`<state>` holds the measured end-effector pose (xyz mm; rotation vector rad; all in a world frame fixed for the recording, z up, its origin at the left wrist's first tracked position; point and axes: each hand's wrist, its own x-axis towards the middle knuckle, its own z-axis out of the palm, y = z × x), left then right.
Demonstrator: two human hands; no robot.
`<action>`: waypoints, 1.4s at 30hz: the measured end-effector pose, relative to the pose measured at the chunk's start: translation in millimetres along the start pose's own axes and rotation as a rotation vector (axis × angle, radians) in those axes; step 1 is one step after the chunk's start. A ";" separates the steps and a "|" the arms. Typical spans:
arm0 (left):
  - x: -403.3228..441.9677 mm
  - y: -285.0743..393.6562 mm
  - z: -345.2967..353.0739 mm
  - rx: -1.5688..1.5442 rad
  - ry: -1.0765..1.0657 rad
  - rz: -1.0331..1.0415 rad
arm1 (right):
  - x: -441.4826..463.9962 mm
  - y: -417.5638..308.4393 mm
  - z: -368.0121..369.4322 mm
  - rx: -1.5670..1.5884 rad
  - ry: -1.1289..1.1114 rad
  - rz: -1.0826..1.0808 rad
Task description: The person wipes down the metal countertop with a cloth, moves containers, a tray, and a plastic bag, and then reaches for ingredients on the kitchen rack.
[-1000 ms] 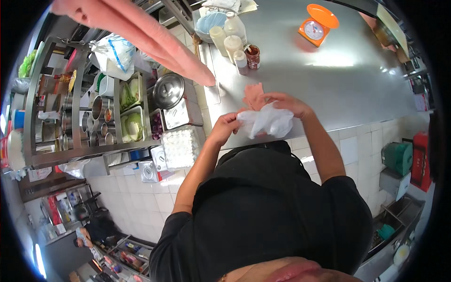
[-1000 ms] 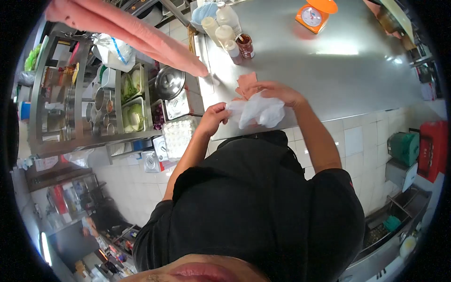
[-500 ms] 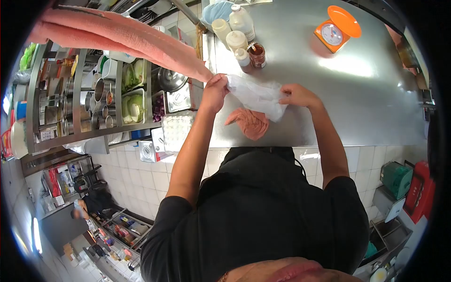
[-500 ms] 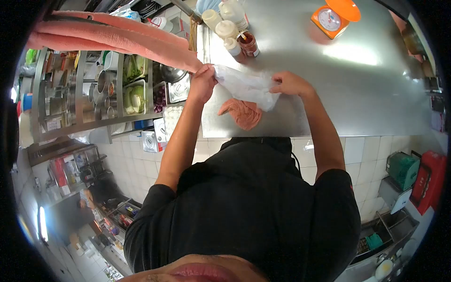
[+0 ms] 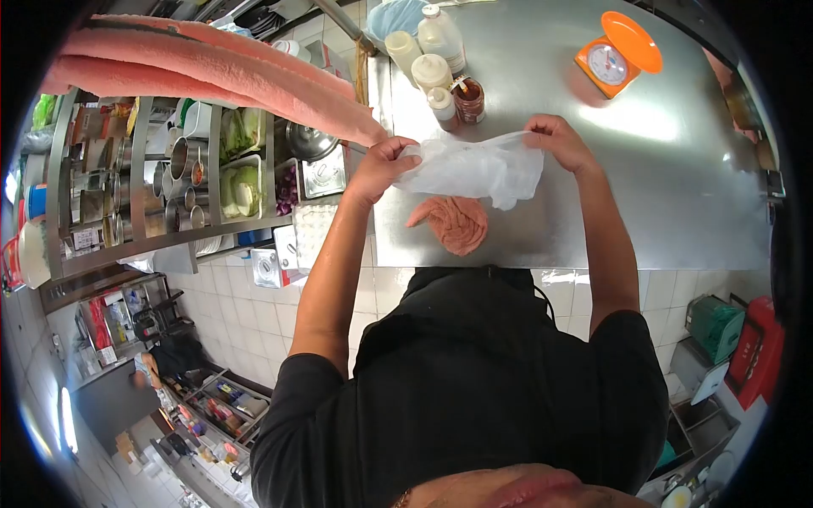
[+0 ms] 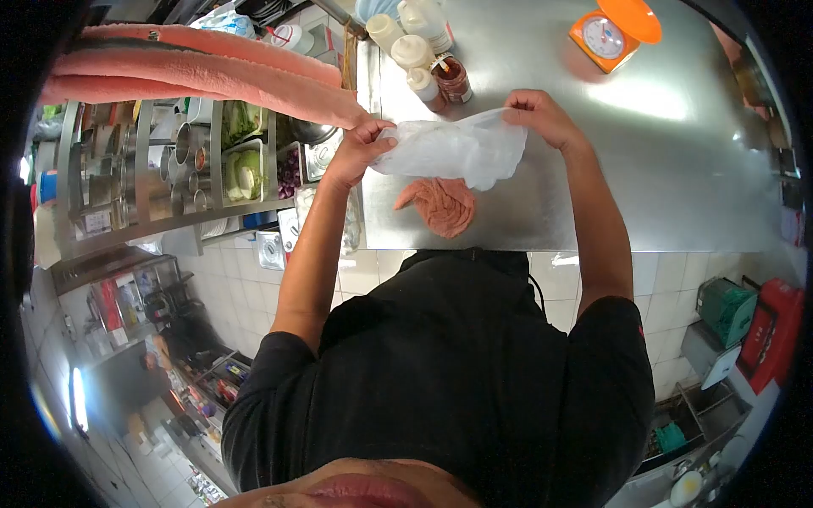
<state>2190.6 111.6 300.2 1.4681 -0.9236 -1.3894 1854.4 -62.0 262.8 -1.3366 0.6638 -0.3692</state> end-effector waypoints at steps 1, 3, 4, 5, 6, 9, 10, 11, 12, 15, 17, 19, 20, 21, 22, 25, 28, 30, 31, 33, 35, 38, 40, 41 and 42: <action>6.3 -8.8 -4.7 0.040 0.026 0.032 | 10.0 4.4 -8.2 -0.008 -0.012 -0.011; 18.9 -18.0 -11.6 0.130 0.109 0.098 | 24.3 0.5 -16.2 -0.059 -0.066 0.006; 25.4 -19.8 -15.3 0.179 0.168 0.134 | 30.7 -7.0 -18.4 -0.103 -0.109 0.031; 31.2 -16.4 -17.7 0.229 0.229 0.174 | 37.6 -14.6 -20.3 -0.150 -0.153 0.054; 36.7 -12.8 -19.8 0.246 0.276 0.208 | 44.3 -18.8 -23.4 -0.249 -0.177 0.018; 55.9 -8.9 -27.6 0.274 0.396 0.304 | 68.3 -34.1 -27.6 -0.473 -0.116 -0.112; 63.4 -8.0 -30.2 0.215 0.418 0.301 | 83.4 -40.4 -26.5 -0.500 -0.003 -0.169; 70.8 -5.8 -31.3 0.154 0.438 0.298 | 98.3 -49.9 -23.7 -0.525 0.112 -0.227; 79.2 -3.4 -32.1 0.095 0.454 0.296 | 112.0 -67.0 -17.8 -0.546 0.186 -0.260; 110.6 3.1 -37.8 0.010 0.453 0.352 | 173.6 -102.6 -2.0 -0.690 0.383 -0.430; 115.6 24.5 -29.7 -0.046 0.472 0.292 | 217.2 -104.0 1.0 -0.700 0.357 -0.531; 135.1 27.9 -35.8 -0.122 0.441 0.319 | 238.4 -113.3 2.1 -0.730 0.185 -0.387; 146.5 27.5 -39.1 -0.164 0.427 0.328 | 244.1 -113.8 3.5 -0.742 0.095 -0.310; 155.8 28.3 -40.6 -0.192 0.427 0.329 | 237.6 -116.1 6.2 -0.810 0.131 -0.330; 165.2 28.9 -42.0 -0.223 0.427 0.329 | 233.7 -115.7 7.9 -0.828 0.154 -0.327; 198.9 23.4 -51.8 -0.332 0.400 0.371 | 227.2 -111.8 5.7 -0.889 0.205 -0.317; 227.0 4.1 -64.9 -0.438 0.360 0.359 | 208.9 -109.4 9.1 -0.943 0.233 -0.269; 233.3 5.2 -64.1 -0.482 0.323 0.329 | 195.6 -112.2 13.4 -0.971 0.260 -0.209; 230.9 5.5 -61.3 -0.496 0.305 0.307 | 189.6 -113.3 16.4 -0.969 0.270 -0.182; 223.8 9.5 -54.4 -0.509 0.277 0.267 | 180.8 -115.3 23.4 -0.956 0.295 -0.129; 219.9 6.1 -47.9 -0.512 0.263 0.225 | 177.4 -110.8 25.8 -0.940 0.339 -0.131; 218.9 -1.1 -49.4 -0.441 0.199 0.196 | 166.6 -109.1 32.8 -0.890 0.380 -0.093; 217.5 -2.1 -51.0 -0.432 0.201 0.185 | 163.0 -109.6 37.6 -0.854 0.383 -0.059; 218.8 -5.3 -53.9 -0.428 0.203 0.180 | 161.5 -108.8 38.2 -0.839 0.377 -0.042; 222.6 -8.0 -57.5 -0.448 0.194 0.192 | 160.5 -109.3 38.9 -0.824 0.375 -0.025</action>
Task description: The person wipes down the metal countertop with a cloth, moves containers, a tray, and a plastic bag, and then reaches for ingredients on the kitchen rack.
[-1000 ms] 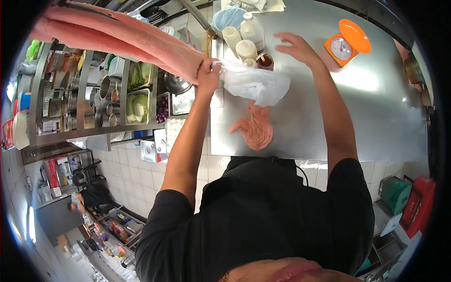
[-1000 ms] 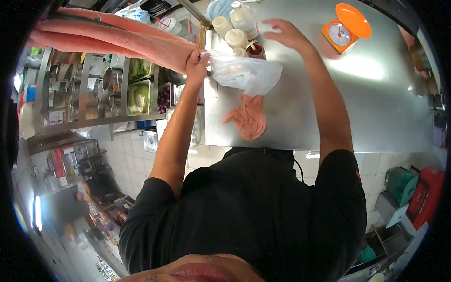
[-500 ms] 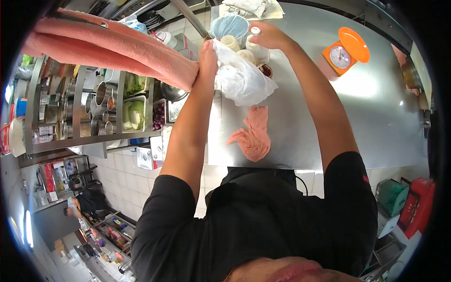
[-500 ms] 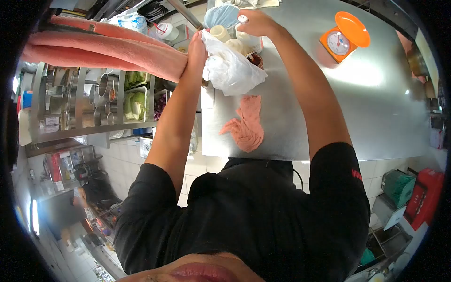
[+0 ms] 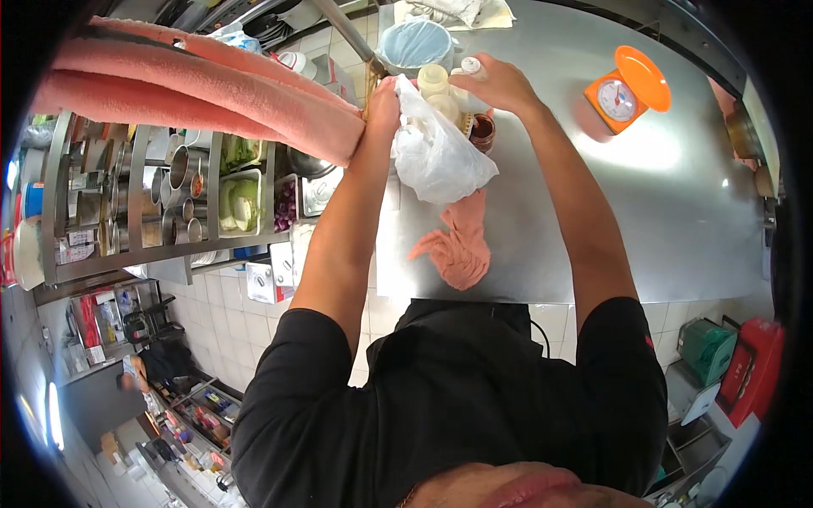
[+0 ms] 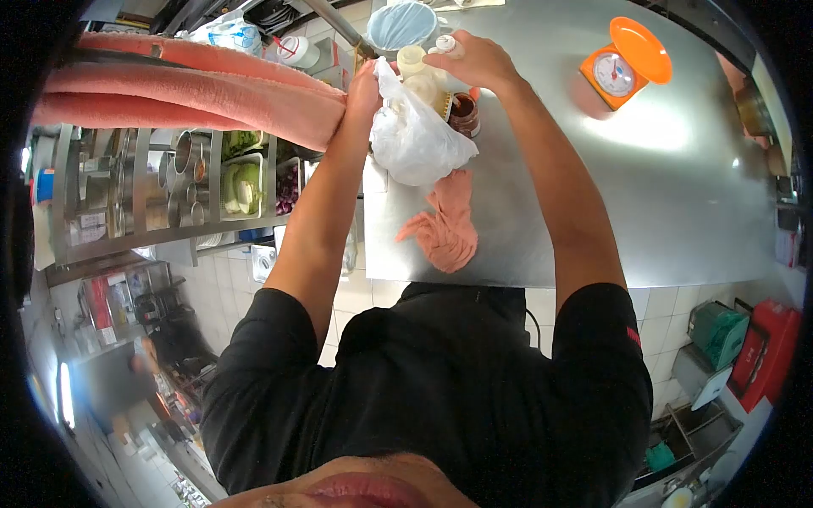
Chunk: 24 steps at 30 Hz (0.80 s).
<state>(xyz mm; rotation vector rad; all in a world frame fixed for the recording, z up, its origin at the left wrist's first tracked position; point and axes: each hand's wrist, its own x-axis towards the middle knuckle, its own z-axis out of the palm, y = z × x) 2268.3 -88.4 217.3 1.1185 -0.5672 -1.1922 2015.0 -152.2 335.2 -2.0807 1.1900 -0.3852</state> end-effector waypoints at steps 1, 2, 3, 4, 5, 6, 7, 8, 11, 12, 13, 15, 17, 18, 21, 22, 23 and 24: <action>4.7 -1.8 -2.2 -0.021 -0.010 0.006 | -1.2 -0.7 -0.2 0.024 -0.024 0.019; 5.3 -2.0 -1.6 -0.041 -0.021 0.010 | -4.0 -3.3 -2.2 0.048 -0.048 0.040; 4.8 -2.3 -2.6 0.116 0.023 0.030 | -6.6 -3.7 -2.4 0.071 -0.072 0.064; 4.4 -2.0 -5.0 0.273 0.067 0.049 | -7.4 2.2 3.3 0.075 0.048 0.027; 1.2 0.4 -3.6 0.430 0.110 0.066 | -7.4 12.8 13.1 0.077 0.167 -0.009; -4.0 4.4 0.8 0.366 0.125 0.029 | -10.1 19.9 20.0 0.079 0.286 -0.046; -8.7 8.8 5.3 0.300 0.140 -0.007 | -15.7 28.9 24.5 0.161 0.373 -0.023; -12.0 9.8 6.9 0.233 0.158 -0.042 | -27.7 34.1 27.3 0.241 0.459 -0.002; -17.4 6.0 10.9 0.161 0.102 -0.029 | -68.5 52.1 53.3 0.402 0.548 0.065; -23.7 9.5 16.0 0.198 0.119 -0.037 | -82.5 56.0 64.1 0.444 0.553 0.092; -25.9 10.0 16.8 0.206 0.136 -0.045 | -95.3 52.3 74.1 0.473 0.548 0.086; -25.4 8.0 19.7 0.225 0.158 -0.063 | -111.2 38.0 90.4 0.530 0.547 0.079; -20.8 0.7 14.9 0.202 0.126 -0.047 | -110.7 32.3 94.8 0.545 0.614 0.042; -18.1 -2.1 11.1 0.192 0.112 -0.038 | -110.0 30.7 96.0 0.555 0.646 0.021; -18.4 -9.1 5.3 0.089 0.066 -0.061 | -109.0 33.3 95.8 0.586 0.676 0.068; -17.1 -11.7 4.9 0.047 0.066 -0.055 | -109.3 32.8 96.6 0.518 0.687 0.036; -15.0 -15.7 4.9 0.005 0.065 -0.050 | -111.3 31.0 95.7 0.448 0.697 0.004; -13.5 -18.9 3.9 -0.038 0.064 -0.046 | -113.5 28.9 94.1 0.378 0.708 -0.027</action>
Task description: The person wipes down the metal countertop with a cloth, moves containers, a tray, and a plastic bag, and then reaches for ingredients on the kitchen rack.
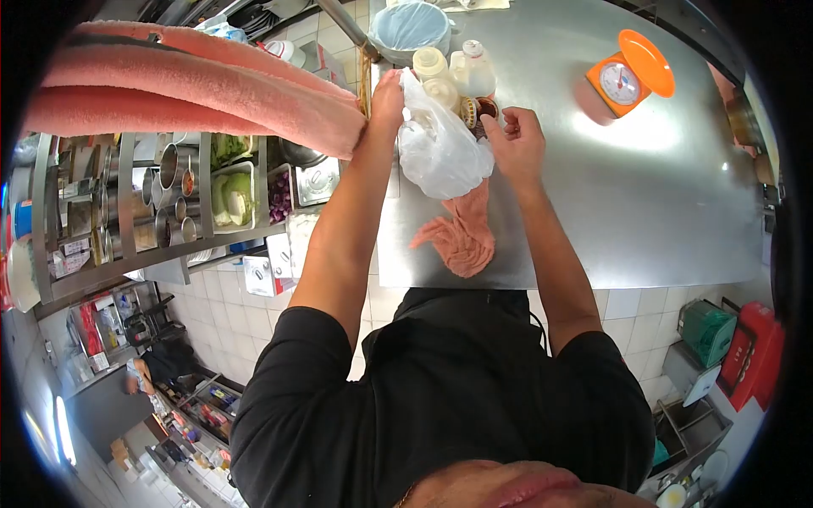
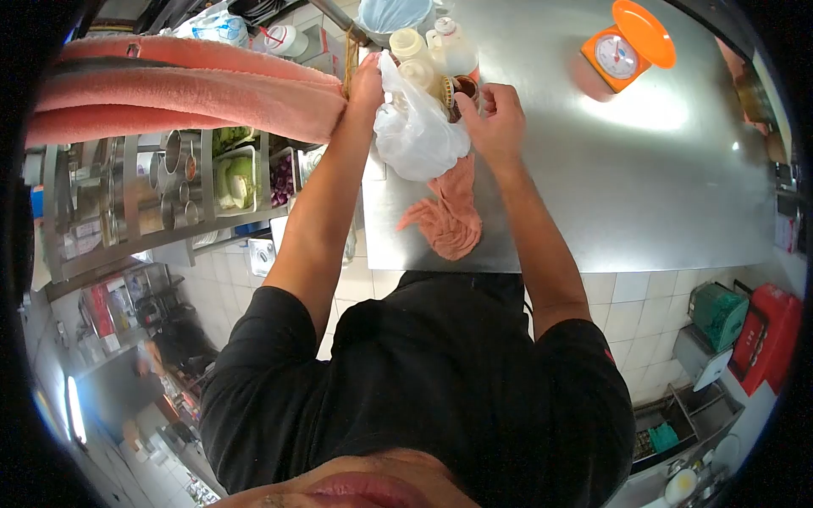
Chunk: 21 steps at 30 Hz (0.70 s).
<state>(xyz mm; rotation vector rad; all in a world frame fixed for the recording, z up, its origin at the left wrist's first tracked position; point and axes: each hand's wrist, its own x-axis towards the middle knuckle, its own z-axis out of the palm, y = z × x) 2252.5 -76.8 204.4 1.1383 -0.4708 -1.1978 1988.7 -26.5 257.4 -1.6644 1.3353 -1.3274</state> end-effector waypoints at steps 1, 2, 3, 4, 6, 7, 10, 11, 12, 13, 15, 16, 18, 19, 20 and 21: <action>-0.9 -2.7 -3.5 0.060 0.036 0.022 | 0.4 -3.8 -1.3 0.034 0.005 -0.008; -12.3 4.5 -0.4 0.120 0.073 0.047 | 2.2 -9.3 -1.5 0.072 0.008 -0.017; -25.8 14.0 2.9 0.181 0.113 0.072 | 3.7 -16.4 -1.6 0.111 0.010 -0.026; -43.3 27.2 9.6 0.207 0.191 0.059 | 3.1 -27.8 -5.6 0.118 -0.117 -0.053; -68.2 42.3 17.2 0.208 0.282 0.098 | -2.7 -55.5 -22.4 0.129 -0.369 -0.107; -74.0 42.9 15.5 0.184 0.293 0.151 | -6.6 -65.4 -31.8 0.072 -0.540 -0.073; -95.8 55.2 14.7 0.085 0.229 0.166 | -9.2 -59.4 -53.1 0.058 -0.926 0.111; -96.5 56.1 12.7 0.118 0.209 0.174 | -6.7 -35.7 -59.3 0.157 -0.966 0.238; -97.7 56.2 10.5 0.150 0.188 0.181 | -0.7 -16.1 -66.6 0.255 -1.003 0.368; -98.9 55.7 9.3 0.183 0.165 0.186 | 10.9 -0.8 -73.7 0.361 -0.938 0.379; -94.1 54.3 10.1 0.157 0.142 0.170 | 39.8 19.9 -73.5 0.527 -0.804 0.368; -90.4 54.7 12.7 0.144 0.126 0.165 | 57.9 25.1 -69.6 0.588 -0.736 0.345; -87.9 64.4 24.9 0.050 0.130 0.142 | 94.1 16.8 -56.2 0.690 -0.670 0.432; -87.0 68.9 28.7 0.005 0.133 0.130 | 109.3 5.7 -48.6 0.702 -0.643 0.405; -83.8 73.1 28.0 -0.002 0.103 0.136 | 125.2 -3.0 -40.5 0.715 -0.616 0.376; -79.8 77.9 24.9 -0.009 0.075 0.139 | 144.3 -2.0 -32.7 0.682 -0.664 0.379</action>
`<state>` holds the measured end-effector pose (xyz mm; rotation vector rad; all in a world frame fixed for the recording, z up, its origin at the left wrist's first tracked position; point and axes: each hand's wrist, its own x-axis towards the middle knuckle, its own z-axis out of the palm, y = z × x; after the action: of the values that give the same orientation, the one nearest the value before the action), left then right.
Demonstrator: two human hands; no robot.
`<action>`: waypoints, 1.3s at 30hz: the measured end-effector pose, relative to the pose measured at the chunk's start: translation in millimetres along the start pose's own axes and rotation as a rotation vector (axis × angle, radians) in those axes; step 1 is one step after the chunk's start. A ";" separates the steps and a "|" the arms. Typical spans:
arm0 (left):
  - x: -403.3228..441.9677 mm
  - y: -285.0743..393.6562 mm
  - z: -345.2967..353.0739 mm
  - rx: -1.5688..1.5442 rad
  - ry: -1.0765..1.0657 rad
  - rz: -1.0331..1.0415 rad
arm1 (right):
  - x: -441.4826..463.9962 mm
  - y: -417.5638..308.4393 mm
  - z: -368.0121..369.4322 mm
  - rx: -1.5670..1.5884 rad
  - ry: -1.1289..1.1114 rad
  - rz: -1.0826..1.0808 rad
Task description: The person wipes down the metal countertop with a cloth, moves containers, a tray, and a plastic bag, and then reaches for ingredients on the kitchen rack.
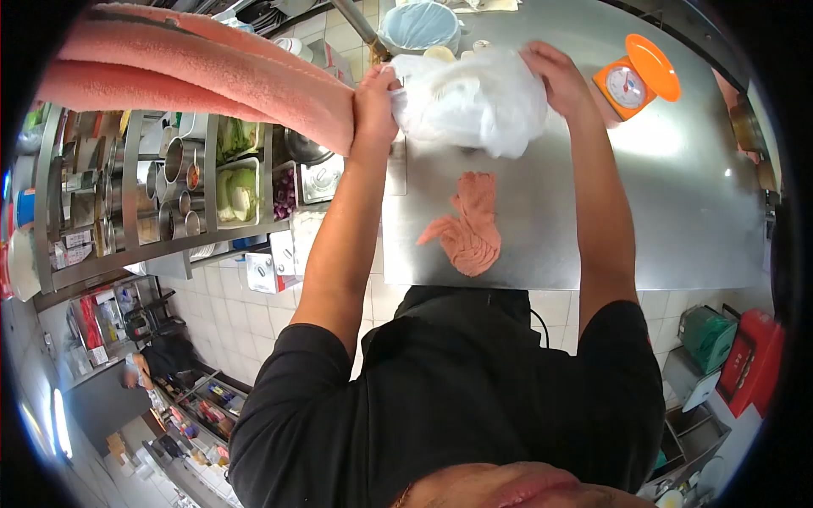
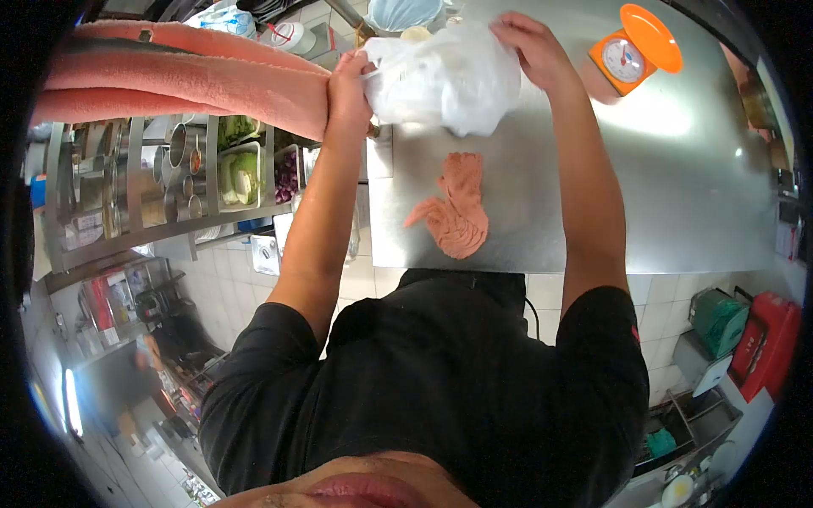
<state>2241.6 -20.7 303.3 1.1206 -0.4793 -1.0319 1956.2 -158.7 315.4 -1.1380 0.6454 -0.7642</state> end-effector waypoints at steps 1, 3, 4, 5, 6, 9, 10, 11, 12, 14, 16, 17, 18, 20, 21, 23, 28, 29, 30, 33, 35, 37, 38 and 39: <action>2.3 2.2 -1.3 -0.007 -0.028 0.000 | 17.8 -1.4 -5.1 -0.032 -0.031 0.029; 5.7 3.4 0.4 -0.087 -0.059 -0.034 | 46.6 2.9 -6.1 -0.042 -0.048 0.054; 8.3 4.7 1.1 -0.129 -0.072 -0.046 | 61.2 3.7 -6.5 -0.050 -0.061 0.065; 10.9 5.1 0.3 -0.172 -0.082 -0.057 | 77.9 13.6 -14.0 0.013 -0.047 0.105; 15.1 1.7 1.2 -0.129 -0.048 -0.056 | 94.8 29.2 -22.9 0.076 -0.036 0.145; 27.2 -11.5 -1.9 -0.097 -0.042 -0.006 | 103.4 42.1 -18.0 0.195 0.022 0.276; 37.7 -17.5 -8.3 -0.118 -0.003 -0.026 | 103.8 41.8 -13.8 0.222 0.047 0.319; 44.6 -22.3 -11.2 -0.145 0.024 -0.023 | 109.4 47.3 -15.8 0.194 0.053 0.325; 48.1 -26.7 -12.0 -0.172 0.053 -0.022 | 114.9 55.6 -19.5 0.167 0.059 0.335; 55.6 -31.1 -12.4 -0.208 0.089 -0.013 | 122.4 61.0 -23.0 0.139 0.057 0.337; 58.8 -33.9 -12.0 -0.226 0.103 -0.002 | 120.6 58.9 -22.7 0.138 0.044 0.327; 59.0 -34.9 -10.1 -0.224 0.117 0.005 | 123.6 63.1 -26.0 0.099 0.042 0.315; 59.6 -35.2 -7.4 -0.222 0.129 0.013 | 129.0 69.8 -31.6 0.060 0.041 0.302; 64.0 -41.4 -6.1 -0.242 0.134 -0.028 | 129.8 88.8 -39.2 0.013 0.063 0.328; 72.3 -53.2 -12.2 -0.265 0.126 -0.078 | 127.4 100.9 -40.6 0.005 0.086 0.367; 87.1 -78.1 -32.2 -0.259 0.120 -0.211 | 121.4 115.0 -48.0 -0.080 0.110 0.412; 52.5 -83.3 -34.4 -0.128 0.109 -0.448 | 37.0 100.4 -29.3 0.340 0.130 0.409; 47.2 -81.6 -30.6 -0.100 0.124 -0.460 | 16.0 92.2 -26.3 0.430 0.111 0.374; 43.0 -81.0 -30.5 -0.146 0.098 -0.462 | -5.6 85.5 -23.8 0.522 0.093 0.341; 32.0 -78.1 -31.8 -0.240 0.052 -0.461 | -28.5 104.5 -31.6 0.590 0.063 0.179; 27.8 -77.7 -29.6 -0.250 0.061 -0.451 | -37.1 111.7 -32.9 0.594 0.100 0.067; 32.6 -85.5 -33.8 -0.255 0.089 -0.461 | -41.0 107.0 -21.8 0.623 0.175 -0.028; 32.0 -83.9 -32.8 -0.258 0.105 -0.464 | -43.6 105.1 -16.2 0.650 0.220 -0.021; 30.8 -83.5 -30.1 -0.297 0.145 -0.468 | -46.6 102.5 -10.9 0.676 0.264 -0.015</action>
<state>2243.5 -37.7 210.9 1.0512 0.0627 -1.3636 1940.9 -103.9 217.7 -0.4271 0.5328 -1.0533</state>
